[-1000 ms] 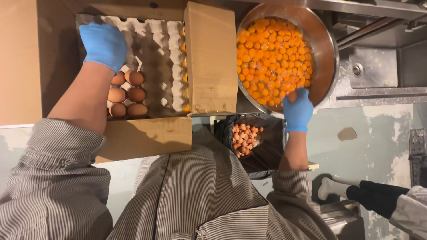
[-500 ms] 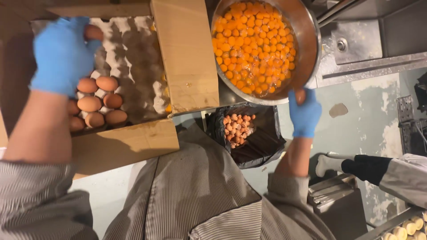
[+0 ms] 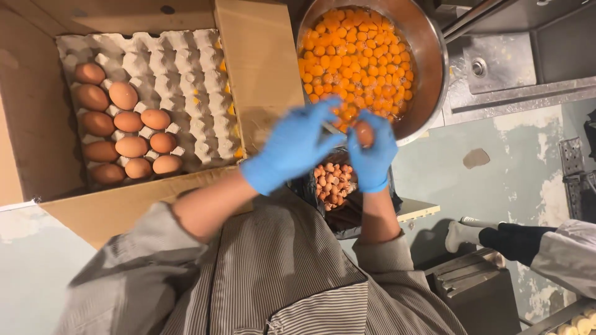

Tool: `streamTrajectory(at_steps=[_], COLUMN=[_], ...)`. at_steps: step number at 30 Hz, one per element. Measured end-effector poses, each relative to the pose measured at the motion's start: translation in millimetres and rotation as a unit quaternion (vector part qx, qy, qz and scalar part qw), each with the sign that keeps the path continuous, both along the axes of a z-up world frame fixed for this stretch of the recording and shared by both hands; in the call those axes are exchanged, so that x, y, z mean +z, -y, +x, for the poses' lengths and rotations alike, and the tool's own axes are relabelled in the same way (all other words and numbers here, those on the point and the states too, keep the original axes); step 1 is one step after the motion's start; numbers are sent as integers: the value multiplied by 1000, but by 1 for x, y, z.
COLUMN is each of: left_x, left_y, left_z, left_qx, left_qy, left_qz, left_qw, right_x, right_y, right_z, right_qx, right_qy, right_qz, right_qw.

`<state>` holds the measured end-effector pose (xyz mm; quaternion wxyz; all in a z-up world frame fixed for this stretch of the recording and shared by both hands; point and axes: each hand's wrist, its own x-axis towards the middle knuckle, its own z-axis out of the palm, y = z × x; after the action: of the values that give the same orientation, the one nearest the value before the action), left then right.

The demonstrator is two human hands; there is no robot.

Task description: Crack eggs into a large metal bowl.

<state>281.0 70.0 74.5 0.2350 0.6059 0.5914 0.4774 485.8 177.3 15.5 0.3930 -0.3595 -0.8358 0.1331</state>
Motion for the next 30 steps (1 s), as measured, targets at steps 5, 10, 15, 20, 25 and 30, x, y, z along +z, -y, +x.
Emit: streamTrajectory(at_steps=[5,10,15,20,25,30], left_x=[-4,-49,-68,-93,-91,-45], left_y=[40,88,104,95,101,126], left_z=[-114,-205,-216,-227,-231,-224], left_qx=[152,137,90,90,102,192], left_qy=[-245,-476,-529,-529,-517,-282], left_qz=[23,-266,-369,-399,-351,-194], left_qw=[957,827,759,743,774,920], right_x=[-78,-94,-57,-63,-34,12], right_y=[-62,-62,-64,-107,-122,-86], right_z=[64,76,53,49,51,97], right_qx=[-110,-95,-98,-104,-184,-188], right_qy=[85,99,43,123,233,153], right_qz=[-99,-40,-73,-44,-10,-11], right_qw=[985,990,992,986,955,970])
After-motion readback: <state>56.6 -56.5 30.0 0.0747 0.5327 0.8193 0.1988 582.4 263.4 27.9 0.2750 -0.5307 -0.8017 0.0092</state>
